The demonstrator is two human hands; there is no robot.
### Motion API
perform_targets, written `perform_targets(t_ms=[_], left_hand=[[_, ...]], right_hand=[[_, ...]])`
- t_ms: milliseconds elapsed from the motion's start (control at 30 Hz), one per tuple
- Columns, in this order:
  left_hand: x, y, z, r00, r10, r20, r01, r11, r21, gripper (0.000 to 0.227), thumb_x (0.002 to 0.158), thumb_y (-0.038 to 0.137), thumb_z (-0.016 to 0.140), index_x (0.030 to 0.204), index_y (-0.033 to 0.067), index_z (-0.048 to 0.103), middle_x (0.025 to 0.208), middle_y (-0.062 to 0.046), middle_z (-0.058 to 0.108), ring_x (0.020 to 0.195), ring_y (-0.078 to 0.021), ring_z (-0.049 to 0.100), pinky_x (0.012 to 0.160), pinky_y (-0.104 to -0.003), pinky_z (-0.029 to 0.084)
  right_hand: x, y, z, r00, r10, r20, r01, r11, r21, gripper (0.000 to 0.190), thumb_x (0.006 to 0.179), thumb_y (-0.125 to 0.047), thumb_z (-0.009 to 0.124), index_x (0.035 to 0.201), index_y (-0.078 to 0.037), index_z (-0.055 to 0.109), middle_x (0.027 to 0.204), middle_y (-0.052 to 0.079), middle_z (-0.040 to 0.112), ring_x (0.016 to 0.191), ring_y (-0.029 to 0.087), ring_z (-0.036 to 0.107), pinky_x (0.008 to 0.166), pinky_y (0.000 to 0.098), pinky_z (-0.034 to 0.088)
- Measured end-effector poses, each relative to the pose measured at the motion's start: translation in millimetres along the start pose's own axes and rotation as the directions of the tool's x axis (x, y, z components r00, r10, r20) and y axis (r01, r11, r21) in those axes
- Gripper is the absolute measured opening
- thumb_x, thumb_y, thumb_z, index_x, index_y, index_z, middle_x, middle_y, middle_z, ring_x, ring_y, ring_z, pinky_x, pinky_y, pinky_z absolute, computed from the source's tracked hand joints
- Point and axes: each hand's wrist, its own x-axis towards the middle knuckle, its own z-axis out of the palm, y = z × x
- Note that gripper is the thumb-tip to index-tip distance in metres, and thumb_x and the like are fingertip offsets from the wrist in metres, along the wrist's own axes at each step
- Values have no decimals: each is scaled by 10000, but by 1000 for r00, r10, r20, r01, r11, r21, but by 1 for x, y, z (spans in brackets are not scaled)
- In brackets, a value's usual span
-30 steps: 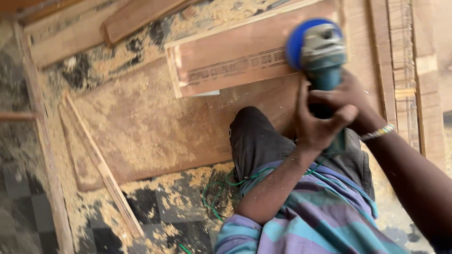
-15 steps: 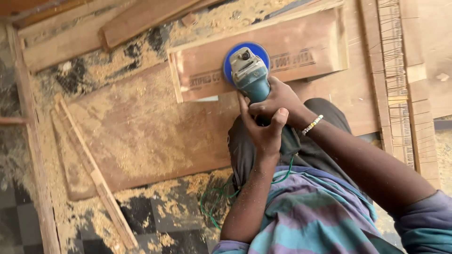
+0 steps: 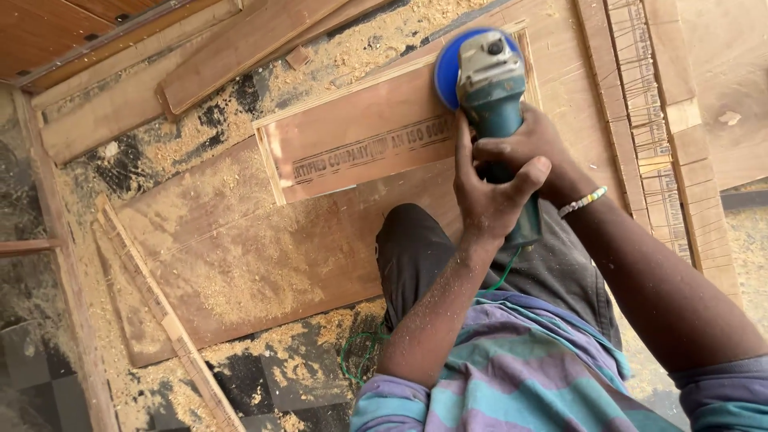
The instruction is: The recorder uses an angle grinder with a sanding disc to smooth the edges of a small wooden box or drawer component in a workshop.
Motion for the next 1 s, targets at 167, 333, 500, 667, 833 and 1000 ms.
perform_targets(t_ms=[167, 333, 500, 667, 833, 1000], left_hand=[[7, 3, -1, 1000, 18, 12, -18, 998, 52, 1222, 790, 465, 797, 1687, -73, 165, 1428, -217, 527, 1258, -263, 634, 1044, -360, 580], [4, 13, -7, 999, -33, -10, 34, 998, 54, 1225, 776, 464, 783, 1668, -60, 127, 1391, -227, 524, 1226, -275, 648, 1015, -378, 607], [8, 2, 1, 999, -21, 41, 19, 998, 52, 1224, 782, 475, 782, 1682, -57, 147, 1413, -252, 497, 1274, -298, 618, 1042, -395, 593], [2, 9, 1, 1000, -18, 23, 17, 999, 38, 1232, 787, 490, 795, 1683, -53, 148, 1444, -244, 487, 1309, -298, 602, 1073, -389, 574], [-1, 11, -2, 998, -59, -17, 58, 997, -51, 1250, 793, 499, 841, 1667, -46, 134, 1407, -238, 492, 1261, -306, 604, 1044, -399, 573], [-6, 1, 13, 996, -87, 32, 86, 996, 27, 1250, 756, 574, 761, 1668, -55, 182, 1374, -212, 506, 1249, -304, 621, 997, -395, 617]], right_hand=[[4, -6, 2, 1000, 15, -8, -15, 1000, 6, 409, 723, -178, 809, 1047, 1, 636, 866, 88, 729, 709, 153, 725, 632, 292, 625], [-2, -15, 10, 998, 32, 53, -32, 999, 1, 542, 667, -132, 840, 1111, 17, 569, 884, 116, 723, 700, 155, 731, 610, 300, 630], [-2, -17, 1, 998, 56, -19, -55, 998, 13, 552, 682, -137, 832, 1140, 4, 559, 885, 114, 717, 685, 171, 742, 615, 302, 653], [2, -2, -1, 998, 15, 65, -18, 998, 56, 523, 699, -127, 817, 1132, 28, 568, 892, 127, 711, 683, 173, 729, 616, 294, 643], [-2, -8, 6, 997, -18, 78, 14, 999, 50, 554, 666, -123, 829, 1125, 43, 568, 903, 118, 717, 710, 147, 729, 610, 265, 625], [-14, -2, -11, 990, 135, -46, -132, 989, 67, 613, 671, -158, 839, 1170, 5, 523, 890, 124, 702, 696, 203, 733, 635, 305, 649]])
